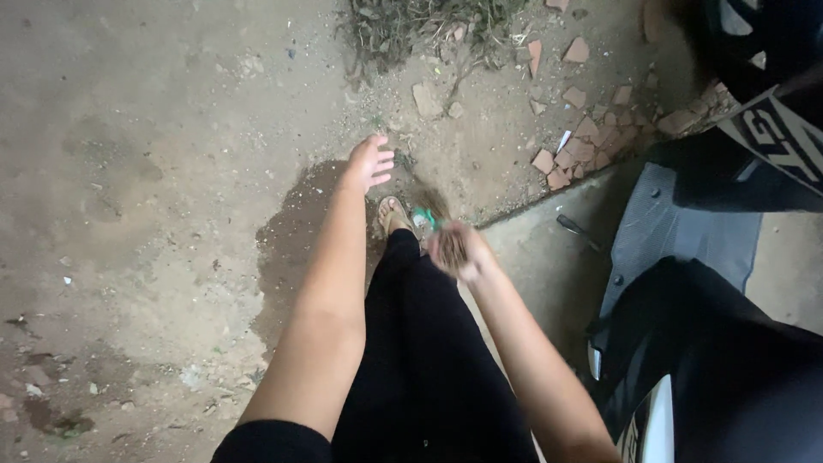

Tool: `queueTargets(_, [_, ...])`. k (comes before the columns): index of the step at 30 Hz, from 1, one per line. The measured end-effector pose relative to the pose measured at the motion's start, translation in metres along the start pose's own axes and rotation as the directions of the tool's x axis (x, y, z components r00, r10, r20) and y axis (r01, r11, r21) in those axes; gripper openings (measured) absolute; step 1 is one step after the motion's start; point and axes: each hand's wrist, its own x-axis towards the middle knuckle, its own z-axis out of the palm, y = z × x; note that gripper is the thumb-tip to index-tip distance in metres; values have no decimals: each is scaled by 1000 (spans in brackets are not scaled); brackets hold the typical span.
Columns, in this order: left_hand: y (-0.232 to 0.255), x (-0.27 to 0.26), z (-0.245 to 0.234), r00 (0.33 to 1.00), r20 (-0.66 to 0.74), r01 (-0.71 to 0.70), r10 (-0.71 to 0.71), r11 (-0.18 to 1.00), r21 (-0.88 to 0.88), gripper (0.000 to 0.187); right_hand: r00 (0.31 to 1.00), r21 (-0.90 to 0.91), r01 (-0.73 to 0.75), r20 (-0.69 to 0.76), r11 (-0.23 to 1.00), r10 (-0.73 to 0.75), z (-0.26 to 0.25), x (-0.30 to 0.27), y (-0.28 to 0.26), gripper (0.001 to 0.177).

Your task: Sweeping the dirt ground with a twig broom outdoors.

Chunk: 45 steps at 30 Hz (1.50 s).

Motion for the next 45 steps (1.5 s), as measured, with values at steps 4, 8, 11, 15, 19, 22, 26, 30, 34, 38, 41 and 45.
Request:
queueTargets(4, [8,5,5,1000,-3,-1,1,1000,3,59,995,46,25,93,999,-29,48,55,-69,20])
queueTargets(8, [4,7,-4,999,20,-32,33,999,-42,61,942,-69,228,267,971,-202,109,14,-125,25])
queueTargets(11, [10,8,-8,999,10,-36,37,997,-63,61,886,-327,423,343,845,-311,133,-31,-119,36])
queueTargets(15, [16,13,-10,1000,-30,0,-2,998,-68,60,848,-528,530,341,664,-406,132,-80,-80,39])
queueTargets(19, [22,2,-10,999,-43,-6,3,997,-71,59,931,-576,364,196,732,-309,94,-84,-47,32])
queueTargets(22, [34,2,-7,997,-72,-5,-2,996,-90,57,989,-630,117,7,768,-145,77,-73,-35,34])
queueTargets(26, [48,13,-5,989,-148,6,-26,991,-132,57,999,-768,-18,9,641,38,47,5,-77,19])
queueTargets(30, [58,28,1,982,-187,-15,-40,957,-288,58,989,-894,85,24,440,-143,64,47,-184,17])
queueTargets(34, [60,41,15,973,-222,-20,-58,943,-333,57,959,-870,274,213,410,-187,109,-6,-239,23])
queueTargets(38, [50,57,45,960,-274,-26,-56,958,-286,56,936,-929,317,274,190,-222,124,-64,-233,52])
queueTargets(41, [29,67,73,954,-292,-4,-65,973,-232,57,976,-981,195,192,19,-105,85,-68,-236,66])
queueTargets(45, [22,65,109,949,-302,34,-96,978,-205,57,992,-982,-103,-89,155,95,99,-76,-216,82])
